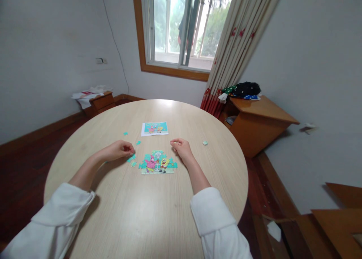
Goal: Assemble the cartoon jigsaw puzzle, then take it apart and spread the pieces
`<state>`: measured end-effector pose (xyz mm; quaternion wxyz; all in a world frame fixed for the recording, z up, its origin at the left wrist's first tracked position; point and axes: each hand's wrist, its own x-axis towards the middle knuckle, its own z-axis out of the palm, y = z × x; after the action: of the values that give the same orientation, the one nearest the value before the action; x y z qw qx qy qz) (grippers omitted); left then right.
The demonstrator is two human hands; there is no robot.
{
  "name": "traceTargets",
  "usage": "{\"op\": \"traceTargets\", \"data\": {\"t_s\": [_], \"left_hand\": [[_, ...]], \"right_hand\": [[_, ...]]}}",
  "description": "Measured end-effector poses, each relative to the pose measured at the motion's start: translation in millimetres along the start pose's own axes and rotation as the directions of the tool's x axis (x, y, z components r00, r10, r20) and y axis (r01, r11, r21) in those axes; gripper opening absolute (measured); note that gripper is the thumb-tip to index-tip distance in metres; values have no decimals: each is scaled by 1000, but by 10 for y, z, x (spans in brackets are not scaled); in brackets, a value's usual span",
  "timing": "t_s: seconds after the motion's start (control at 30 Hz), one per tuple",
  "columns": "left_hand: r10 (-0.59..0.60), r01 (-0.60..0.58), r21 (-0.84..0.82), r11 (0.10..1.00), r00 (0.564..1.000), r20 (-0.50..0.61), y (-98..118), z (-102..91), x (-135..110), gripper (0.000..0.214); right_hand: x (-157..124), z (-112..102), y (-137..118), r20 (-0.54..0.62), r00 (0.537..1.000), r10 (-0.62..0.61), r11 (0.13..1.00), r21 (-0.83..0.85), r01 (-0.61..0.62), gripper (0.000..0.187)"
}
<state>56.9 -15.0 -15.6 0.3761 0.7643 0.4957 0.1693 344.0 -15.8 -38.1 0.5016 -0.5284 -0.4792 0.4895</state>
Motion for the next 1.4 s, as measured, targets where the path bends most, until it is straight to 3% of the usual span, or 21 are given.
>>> {"op": "traceTargets", "data": {"t_s": [0.13, 0.27, 0.4, 0.53, 0.8, 0.97, 1.17, 1.4], "left_hand": [[-31, 31, 34, 999, 1000, 1, -22, -55, -26, 21], [-79, 78, 13, 997, 992, 94, -41, -88, -46, 24], [-39, 37, 16, 999, 982, 183, -7, -63, -58, 23], [-37, 24, 73, 997, 983, 181, 19, -45, -53, 22], [-95, 93, 89, 992, 995, 10, -98, -93, -26, 27], [-136, 152, 71, 986, 972, -190, -179, -146, -54, 30], [-218, 336, 266, 904, 895, -390, -284, -250, -15, 24], [-263, 469, 250, 847, 779, -569, -418, -317, 1, 20]], "right_hand": [[-3, 5, 0, -3, 1000, 5, 1000, 0, -5, 28], [-7, 8, -1, 0, 1000, 2, 1000, 5, -2, 29], [-5, 10, -5, -6, 1000, 5, 1000, 0, -5, 29], [-1, 10, -4, -4, 1000, 6, 1000, -4, -6, 29], [-3, 14, -2, -4, 1000, 1, 1000, -3, -1, 30], [-1, 7, 2, -3, 1000, 5, 1000, -12, -5, 30], [-4, 5, 2, -5, 1000, 12, 1000, -3, -12, 30], [-7, 5, -1, -1, 1000, 13, 1000, -5, -13, 30]]}}
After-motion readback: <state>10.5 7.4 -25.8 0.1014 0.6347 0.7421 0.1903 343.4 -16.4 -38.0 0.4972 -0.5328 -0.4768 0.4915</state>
